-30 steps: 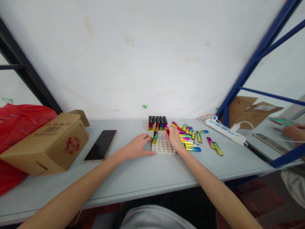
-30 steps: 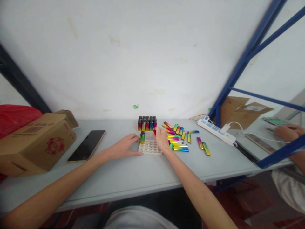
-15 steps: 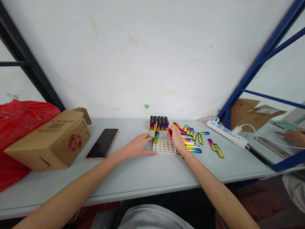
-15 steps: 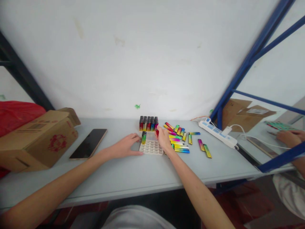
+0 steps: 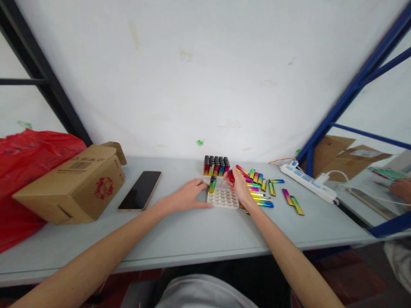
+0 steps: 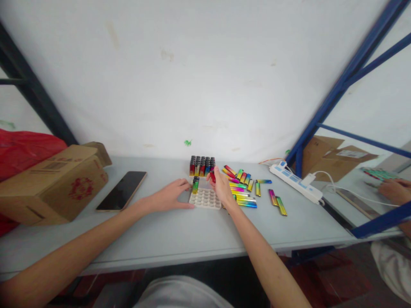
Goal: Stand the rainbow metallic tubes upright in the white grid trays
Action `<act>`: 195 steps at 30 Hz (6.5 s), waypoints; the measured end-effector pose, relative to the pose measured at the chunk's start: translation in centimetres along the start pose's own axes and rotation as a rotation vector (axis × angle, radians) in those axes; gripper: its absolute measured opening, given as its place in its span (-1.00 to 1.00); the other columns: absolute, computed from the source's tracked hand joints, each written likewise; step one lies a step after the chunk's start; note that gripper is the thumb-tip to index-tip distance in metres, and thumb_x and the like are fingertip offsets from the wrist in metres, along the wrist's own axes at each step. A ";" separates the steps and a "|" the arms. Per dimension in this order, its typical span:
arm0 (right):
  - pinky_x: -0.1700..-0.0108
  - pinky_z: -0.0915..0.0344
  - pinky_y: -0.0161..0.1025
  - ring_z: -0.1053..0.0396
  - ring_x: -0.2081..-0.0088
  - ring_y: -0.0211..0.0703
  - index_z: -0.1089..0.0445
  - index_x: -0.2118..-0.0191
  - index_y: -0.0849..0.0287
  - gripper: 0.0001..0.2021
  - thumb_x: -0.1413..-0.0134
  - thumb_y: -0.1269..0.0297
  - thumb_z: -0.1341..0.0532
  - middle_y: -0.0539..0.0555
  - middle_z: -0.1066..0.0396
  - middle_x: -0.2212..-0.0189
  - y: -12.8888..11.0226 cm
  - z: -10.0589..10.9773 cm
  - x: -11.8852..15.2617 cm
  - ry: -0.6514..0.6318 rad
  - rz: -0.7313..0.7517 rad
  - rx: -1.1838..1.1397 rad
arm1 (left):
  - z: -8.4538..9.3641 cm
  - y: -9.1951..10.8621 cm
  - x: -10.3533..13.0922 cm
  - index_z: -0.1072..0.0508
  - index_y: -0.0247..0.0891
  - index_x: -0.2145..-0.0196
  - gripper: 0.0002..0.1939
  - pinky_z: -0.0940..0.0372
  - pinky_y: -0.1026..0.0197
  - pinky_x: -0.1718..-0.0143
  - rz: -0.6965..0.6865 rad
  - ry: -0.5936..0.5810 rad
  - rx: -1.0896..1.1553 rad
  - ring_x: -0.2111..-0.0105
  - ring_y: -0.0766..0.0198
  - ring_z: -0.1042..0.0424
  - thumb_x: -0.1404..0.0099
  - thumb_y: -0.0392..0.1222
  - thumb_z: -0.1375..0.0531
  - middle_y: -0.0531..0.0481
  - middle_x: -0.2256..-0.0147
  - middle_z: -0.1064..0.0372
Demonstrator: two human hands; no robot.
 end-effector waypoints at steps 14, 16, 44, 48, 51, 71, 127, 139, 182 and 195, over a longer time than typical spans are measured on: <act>0.33 -0.25 -0.21 -0.35 0.43 -0.14 -0.39 0.42 0.11 -0.56 -0.44 -0.06 -0.14 0.04 -0.41 0.49 -4.1 -2.6 2.9 -0.184 0.607 0.727 | -0.2 0.0 -0.1 -0.47 -0.32 -0.07 -0.24 -0.35 -0.07 -0.09 -0.016 -0.004 -0.059 0.03 -0.11 -0.45 -0.27 0.45 -0.25 -0.26 0.03 -0.44; 0.37 -0.24 -0.23 -0.34 0.49 -0.17 -0.41 0.44 0.12 -0.55 -0.41 -0.07 -0.17 0.03 -0.44 0.53 -3.9 -2.4 2.7 -0.152 0.558 0.687 | -0.2 0.0 -0.1 -0.48 -0.30 -0.05 -0.24 -0.35 -0.06 -0.08 -0.022 0.000 -0.062 0.04 -0.10 -0.45 -0.28 0.46 -0.23 -0.24 0.04 -0.44; 0.39 -0.02 -0.26 -0.38 0.45 -0.18 -0.46 0.38 0.13 -0.58 -0.38 -0.10 -0.22 0.02 -0.52 0.49 -1.7 -3.2 2.2 -0.373 0.405 0.961 | -0.5 0.0 -0.1 -0.47 -0.28 0.00 -0.31 -0.35 -0.04 -0.07 -0.028 -0.005 -0.073 0.03 -0.08 -0.44 -0.29 0.43 -0.26 -0.22 0.04 -0.43; 0.36 -0.07 -0.23 -0.32 0.48 -0.17 -0.42 0.45 0.12 -0.47 -0.47 -0.11 -0.07 0.02 -0.43 0.56 -2.3 -0.5 1.3 -0.230 0.396 0.919 | -0.2 0.0 -0.1 -0.46 -0.27 -0.04 -0.28 -0.34 -0.04 -0.10 -0.010 0.003 -0.041 0.00 -0.09 -0.45 -0.28 0.44 -0.26 -0.22 0.01 -0.44; 0.25 -0.18 -0.18 -0.39 0.39 -0.08 -0.46 0.37 0.13 -0.52 -0.51 0.02 -0.01 0.10 -0.48 0.45 -2.2 3.2 0.2 0.013 0.404 0.941 | -0.2 0.0 -0.1 -0.46 -0.27 -0.07 -0.26 -0.32 -0.03 -0.12 -0.006 -0.008 -0.040 -0.01 -0.09 -0.45 -0.27 0.45 -0.25 -0.22 0.00 -0.44; 0.01 -0.31 0.00 -0.47 0.10 0.11 -0.48 0.22 0.17 -0.88 -0.28 0.29 -0.20 0.21 -0.54 0.27 1.7 6.3 -1.6 0.092 0.191 1.006 | -0.3 0.1 -0.1 -0.45 -0.31 -0.10 -0.24 -0.31 -0.04 -0.15 -0.001 -0.024 -0.063 -0.04 -0.10 -0.44 -0.28 0.43 -0.26 -0.25 -0.02 -0.43; 0.40 0.02 -0.22 -0.08 0.52 -0.23 -0.08 0.52 0.05 -0.61 -0.30 0.01 -0.07 -0.11 -0.10 0.62 -1.5 1.9 0.4 0.140 0.204 0.454 | -0.2 -0.1 -0.1 -0.48 -0.25 -0.06 -0.29 -0.32 -0.03 -0.13 -0.017 0.008 -0.025 -0.01 -0.08 -0.45 -0.29 0.44 -0.24 -0.20 0.01 -0.44; 0.20 -0.25 -0.18 -0.35 0.29 -0.09 -0.20 0.39 0.07 -0.54 -0.48 -0.12 0.01 0.08 -0.39 0.36 -5.5 1.1 1.8 -0.055 0.474 0.653 | -0.1 -0.1 0.0 -0.48 -0.27 -0.03 -0.28 -0.34 -0.05 -0.09 -0.007 0.016 0.004 0.02 -0.07 -0.46 -0.28 0.46 -0.24 -0.22 0.02 -0.45; -0.12 -0.32 -0.04 -0.46 -0.10 0.16 -0.53 -0.09 0.28 -0.68 -0.30 0.43 -0.16 0.34 -0.53 -0.07 2.0 21.7 0.6 0.166 0.016 1.452 | 0.3 0.0 -0.3 -0.48 -0.26 -0.02 -0.28 -0.35 0.00 -0.07 0.041 -0.011 -0.015 0.02 -0.07 -0.46 -0.24 0.45 -0.26 -0.20 0.03 -0.44; 0.04 -0.41 -0.05 -0.55 0.21 0.06 -0.55 0.03 0.26 -0.64 -0.34 0.09 -0.15 0.29 -0.60 0.15 2.0 24.1 -0.1 0.298 0.089 0.987 | 0.2 0.2 -0.3 -0.48 -0.28 0.02 -0.30 -0.35 -0.02 -0.07 0.043 -0.036 -0.009 0.02 -0.08 -0.45 -0.25 0.43 -0.27 -0.21 0.05 -0.44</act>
Point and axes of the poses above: each hand's wrist, its own x-axis away from the middle knuckle, its own z-axis out of the back of the hand, y = z × x, the point moved 6 cm from there along -x, towards the middle knuckle
